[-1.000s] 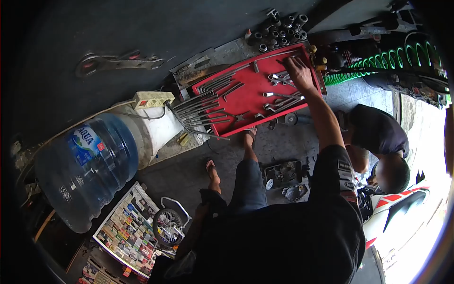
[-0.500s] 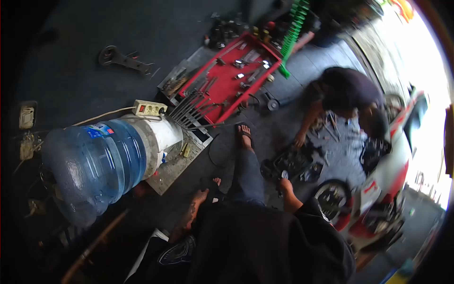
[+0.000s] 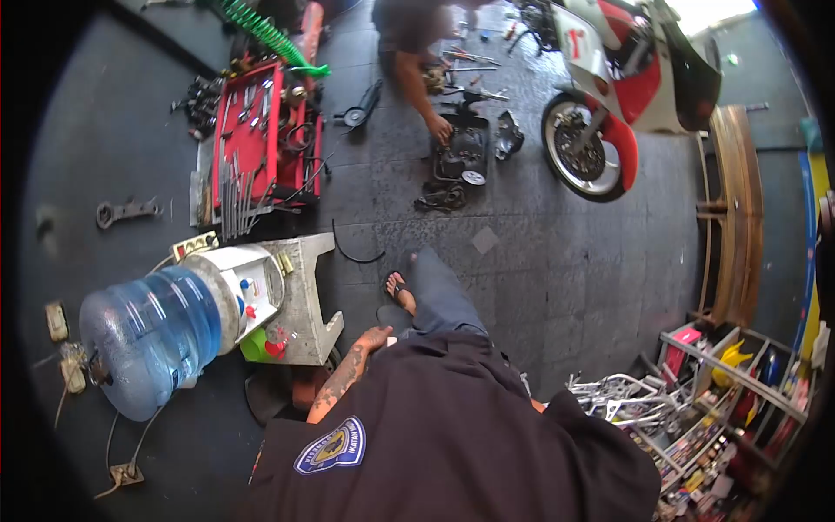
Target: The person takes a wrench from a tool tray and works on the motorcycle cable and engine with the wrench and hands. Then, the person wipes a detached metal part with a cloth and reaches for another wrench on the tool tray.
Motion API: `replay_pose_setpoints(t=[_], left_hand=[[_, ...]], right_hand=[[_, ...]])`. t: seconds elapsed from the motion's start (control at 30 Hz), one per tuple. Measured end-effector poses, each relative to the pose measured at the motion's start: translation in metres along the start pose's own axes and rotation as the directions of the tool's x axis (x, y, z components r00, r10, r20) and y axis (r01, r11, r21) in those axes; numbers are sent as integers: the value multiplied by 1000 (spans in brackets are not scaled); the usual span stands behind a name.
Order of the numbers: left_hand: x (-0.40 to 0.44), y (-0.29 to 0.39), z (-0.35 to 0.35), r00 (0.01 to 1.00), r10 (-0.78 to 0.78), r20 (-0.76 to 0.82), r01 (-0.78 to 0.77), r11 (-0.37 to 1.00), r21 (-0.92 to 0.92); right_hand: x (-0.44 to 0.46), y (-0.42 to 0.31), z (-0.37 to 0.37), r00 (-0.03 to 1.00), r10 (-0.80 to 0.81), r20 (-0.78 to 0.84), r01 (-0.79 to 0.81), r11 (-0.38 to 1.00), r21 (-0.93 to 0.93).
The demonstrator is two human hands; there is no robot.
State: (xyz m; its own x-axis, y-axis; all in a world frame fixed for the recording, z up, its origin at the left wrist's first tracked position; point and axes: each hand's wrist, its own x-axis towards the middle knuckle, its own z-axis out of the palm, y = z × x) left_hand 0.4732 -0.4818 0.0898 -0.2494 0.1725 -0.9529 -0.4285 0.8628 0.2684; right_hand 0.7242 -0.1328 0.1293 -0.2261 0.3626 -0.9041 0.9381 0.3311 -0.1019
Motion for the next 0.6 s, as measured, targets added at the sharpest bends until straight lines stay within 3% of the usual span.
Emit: replay_pose_setpoints(t=[0.07,0.2,0.27,0.33,0.4,0.47,0.5,0.57,0.6], left_hand=[[9,8,15,999,33,10,-34,992,119],[12,43,36,997,53,-48,-47,993,108],[35,57,45,1000,-19,-14,22,979,201],[52,90,51,972,-232,29,217,944,249],[54,148,58,989,-148,0,119,795,595],[89,199,83,996,-48,78,-28,649,760],[130,203,113,985,173,-1,-102,584,806],[201,217,172,795,586,-158,-109,394,913],[182,280,202,863,491,-120,-152,479,864]], right_hand=[[-23,30,17,996,82,-22,-78,985,153],[-42,79,35,980,196,-22,-168,888,428],[-42,101,35,973,231,-16,-186,823,536],[-32,123,23,967,256,-11,-195,762,618],[-16,155,7,959,282,-14,-197,703,683],[-6,185,-22,953,302,-16,-195,655,730],[-6,206,-36,952,305,-17,-193,644,740],[-1,239,-85,953,294,-74,-139,639,756],[4,260,-111,955,273,-117,-91,644,759]])
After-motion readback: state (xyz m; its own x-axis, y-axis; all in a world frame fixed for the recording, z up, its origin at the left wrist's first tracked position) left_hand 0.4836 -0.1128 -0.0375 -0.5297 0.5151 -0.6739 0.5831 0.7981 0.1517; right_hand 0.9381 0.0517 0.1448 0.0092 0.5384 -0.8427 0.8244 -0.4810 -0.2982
